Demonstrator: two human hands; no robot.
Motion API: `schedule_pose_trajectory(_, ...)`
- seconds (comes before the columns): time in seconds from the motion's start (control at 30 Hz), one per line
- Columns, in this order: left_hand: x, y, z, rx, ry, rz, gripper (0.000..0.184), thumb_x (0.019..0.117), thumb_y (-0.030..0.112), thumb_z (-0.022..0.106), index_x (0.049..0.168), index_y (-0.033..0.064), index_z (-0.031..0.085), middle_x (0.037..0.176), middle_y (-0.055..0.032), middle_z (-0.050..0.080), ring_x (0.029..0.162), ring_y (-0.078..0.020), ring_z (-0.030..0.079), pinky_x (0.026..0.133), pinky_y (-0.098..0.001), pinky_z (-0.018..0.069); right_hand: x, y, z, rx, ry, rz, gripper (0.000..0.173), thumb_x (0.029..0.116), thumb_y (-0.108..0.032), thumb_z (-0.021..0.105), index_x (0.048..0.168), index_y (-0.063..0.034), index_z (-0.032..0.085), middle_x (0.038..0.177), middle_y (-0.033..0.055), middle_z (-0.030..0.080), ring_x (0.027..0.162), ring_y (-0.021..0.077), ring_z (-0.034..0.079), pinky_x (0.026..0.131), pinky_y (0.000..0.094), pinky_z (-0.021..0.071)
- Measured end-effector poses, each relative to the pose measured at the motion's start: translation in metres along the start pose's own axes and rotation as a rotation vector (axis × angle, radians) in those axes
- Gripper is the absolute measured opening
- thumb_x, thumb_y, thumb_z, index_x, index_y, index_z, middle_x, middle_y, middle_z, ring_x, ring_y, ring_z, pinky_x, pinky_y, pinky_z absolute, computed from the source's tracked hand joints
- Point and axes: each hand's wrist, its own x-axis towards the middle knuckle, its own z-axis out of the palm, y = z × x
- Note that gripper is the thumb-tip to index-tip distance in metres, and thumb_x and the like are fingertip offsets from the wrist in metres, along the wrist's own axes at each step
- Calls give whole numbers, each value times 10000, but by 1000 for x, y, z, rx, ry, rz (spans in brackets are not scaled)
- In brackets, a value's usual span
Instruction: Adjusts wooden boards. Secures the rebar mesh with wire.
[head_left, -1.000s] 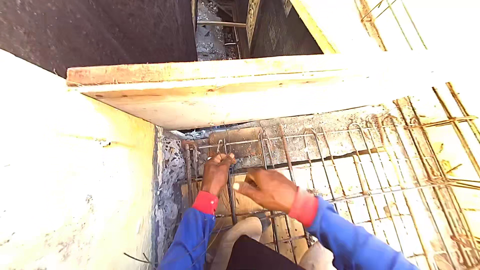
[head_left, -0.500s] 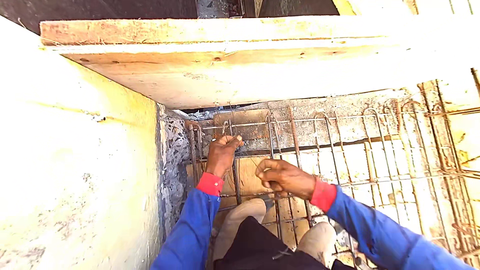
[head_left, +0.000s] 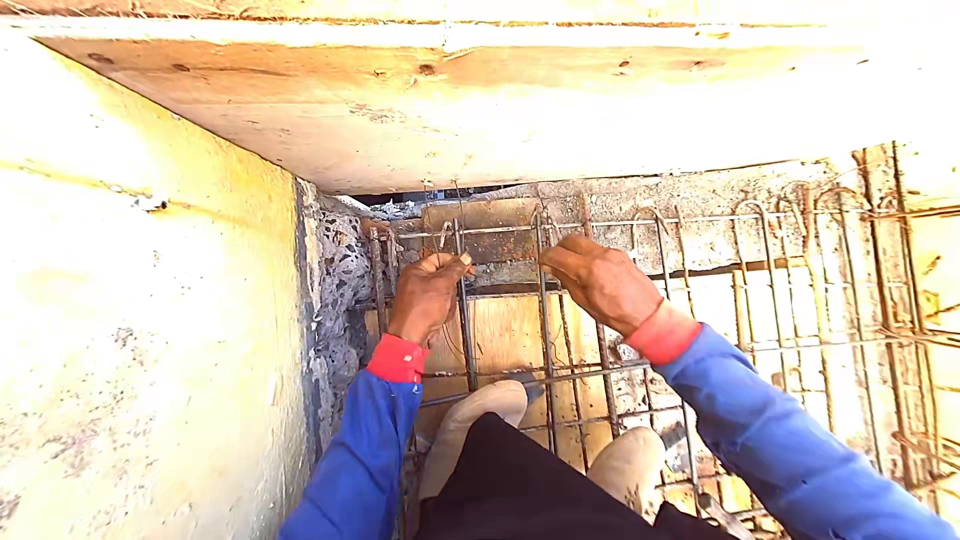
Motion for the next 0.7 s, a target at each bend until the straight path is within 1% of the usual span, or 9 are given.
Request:
schedule_pose_trajectory(0.13, -2, 4, 0, -111, -30, -21, 177, 1030, 245, 627, 985, 91, 702, 541, 21, 404, 379, -51, 287, 345, -193, 248, 26, 7, 21, 167, 5, -70, 203, 1039, -212, 591, 1101, -120, 761, 1041, 94, 718, 961, 228, 712, 846, 415, 601)
schedule_pose_trajectory(0.2, -3, 6, -2, -121, -28, -23, 178, 1029, 243, 628, 986, 89, 704, 541, 20, 398, 380, -51, 284, 347, -193, 247, 39, 9, 39, 188, -45, -65, 220, 1043, -214, 582, 1119, -118, 765, 1065, 108, 730, 1001, 242, 717, 895, 427, 593)
schedule_pose_trajectory(0.3, -5, 6, -4, -100, -24, -16, 179, 1027, 249, 631, 982, 92, 704, 550, 12, 417, 381, -52, 286, 347, -194, 245, 48, -11, 44, 75, -147, 22, 203, 1031, -165, 581, 1117, -125, 761, 1125, 135, 686, 995, 286, 706, 851, 461, 604)
schedule_pose_trajectory(0.37, -6, 5, -6, -92, -24, -13, 174, 1030, 247, 627, 983, 97, 701, 556, 10, 430, 377, -51, 275, 343, -193, 237, 42, -36, 41, -17, -152, 66, 129, 955, -52, 651, 1021, -88, 755, 1111, 162, 655, 980, 340, 680, 782, 502, 598)
schedule_pose_trajectory(0.43, -6, 3, -6, -58, -16, -8, 182, 1026, 268, 635, 979, 110, 712, 548, 5, 436, 369, -58, 263, 337, -200, 220, 36, -51, 48, -81, -185, 93, 122, 907, -3, 690, 993, -61, 755, 1102, 179, 664, 979, 368, 682, 757, 517, 603)
schedule_pose_trajectory(0.5, -6, 2, -5, -12, -9, 4, 191, 1023, 285, 636, 959, 123, 713, 542, 4, 431, 366, -69, 250, 340, -211, 205, 35, -50, 64, -55, -229, 114, 96, 942, -59, 675, 989, -88, 754, 1033, 153, 686, 919, 346, 695, 738, 521, 599)
schedule_pose_trajectory(0.57, -7, 3, -5, 23, -10, 4, 181, 1026, 287, 633, 962, 138, 714, 576, -1, 489, 371, -73, 245, 346, -216, 193, 37, -47, 71, 45, -274, 165, 130, 990, -127, 640, 1034, -103, 760, 1008, 148, 717, 905, 345, 716, 762, 556, 595)
schedule_pose_trajectory(0.63, -9, 4, -3, 51, -8, 4, 173, 1027, 287, 632, 971, 145, 714, 607, -7, 526, 372, -77, 246, 345, -221, 192, 45, -38, 71, 132, -399, 256, 227, 1015, -226, 580, 1135, -140, 752, 1025, 118, 748, 979, 315, 723, 857, 564, 578)
schedule_pose_trajectory(0.7, -8, 5, -1, 69, -4, 14, 173, 1026, 273, 635, 955, 137, 714, 640, -13, 570, 375, -82, 270, 347, -225, 208, 52, -33, 67, 177, -512, 319, 307, 998, -308, 566, 1230, -165, 707, 1001, 96, 746, 984, 291, 715, 874, 558, 566)
